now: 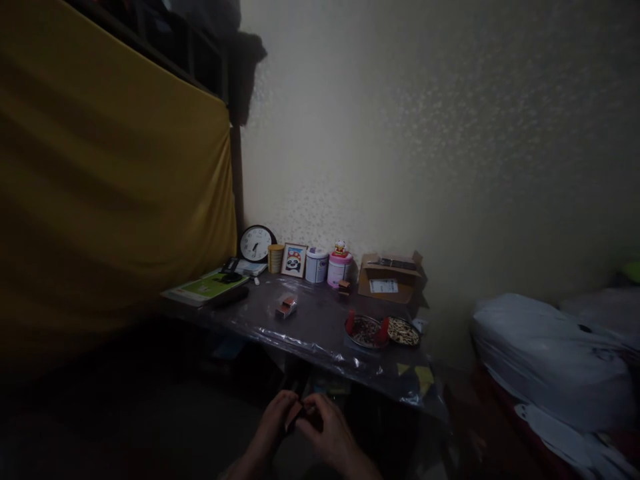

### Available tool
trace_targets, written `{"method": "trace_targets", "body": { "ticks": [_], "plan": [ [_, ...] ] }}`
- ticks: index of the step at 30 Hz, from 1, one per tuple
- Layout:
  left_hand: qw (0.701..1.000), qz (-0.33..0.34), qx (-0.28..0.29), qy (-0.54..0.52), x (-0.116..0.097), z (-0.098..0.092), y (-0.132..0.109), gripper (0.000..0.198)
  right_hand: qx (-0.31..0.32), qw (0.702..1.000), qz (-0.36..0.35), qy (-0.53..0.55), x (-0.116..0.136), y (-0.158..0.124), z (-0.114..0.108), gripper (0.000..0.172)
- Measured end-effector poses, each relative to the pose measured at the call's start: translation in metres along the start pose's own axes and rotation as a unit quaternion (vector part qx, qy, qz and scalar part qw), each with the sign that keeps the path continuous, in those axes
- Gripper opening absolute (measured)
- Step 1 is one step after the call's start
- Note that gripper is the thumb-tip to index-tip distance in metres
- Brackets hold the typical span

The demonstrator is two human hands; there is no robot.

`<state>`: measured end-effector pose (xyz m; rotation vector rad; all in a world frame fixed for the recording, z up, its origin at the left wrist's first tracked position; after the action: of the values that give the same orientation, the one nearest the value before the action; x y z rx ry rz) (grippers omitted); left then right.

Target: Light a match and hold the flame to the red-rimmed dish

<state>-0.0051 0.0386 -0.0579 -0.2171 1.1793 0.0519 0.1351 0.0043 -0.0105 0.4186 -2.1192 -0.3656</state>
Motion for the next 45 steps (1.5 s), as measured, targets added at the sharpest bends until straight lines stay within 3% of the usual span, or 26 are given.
{"method": "trace_targets", "body": {
  "ticks": [12,19,26,33,36,39,45],
  "plan": [
    [0.998,-0.011,0.054,-0.03,0.006,0.005,0.001,0.025,-0.041,0.999,0.005,0.008,0.001,0.004,-0.003,0.016],
    [0.99,-0.077,0.058,-0.099,-0.008,0.008,-0.014,0.038,-0.054,0.993,0.056,0.088,-0.009,0.01,-0.008,0.015],
    [0.984,-0.07,0.064,-0.148,-0.009,0.009,-0.015,0.029,-0.104,0.95,0.098,0.277,-0.014,0.022,-0.024,0.026],
    [0.981,-0.083,0.096,-0.148,-0.007,0.008,-0.014,0.026,-0.125,0.924,0.151,0.33,-0.013,0.025,-0.034,0.029],
    [0.976,-0.082,0.119,-0.162,-0.007,0.007,-0.014,0.028,-0.117,0.935,0.136,0.306,-0.011,0.024,-0.032,0.028],
    [0.973,-0.088,0.127,-0.169,-0.007,0.007,-0.014,0.03,-0.131,0.956,0.078,0.249,-0.01,0.022,-0.029,0.023],
    [0.978,-0.076,0.108,-0.163,-0.005,0.006,-0.013,0.027,-0.129,0.984,-0.015,0.125,-0.004,0.016,-0.022,0.013]
  ]
}}
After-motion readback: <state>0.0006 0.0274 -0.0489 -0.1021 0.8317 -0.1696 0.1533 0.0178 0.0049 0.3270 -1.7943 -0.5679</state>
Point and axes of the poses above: each hand's wrist, its own y-axis towards the middle knuckle, its own z-axis out of the palm, x = y × z, the point moved 1 cm from there along y, towards the middle knuckle, and after that the axes turned 10 degrees about -x, right-handed, at the moved point
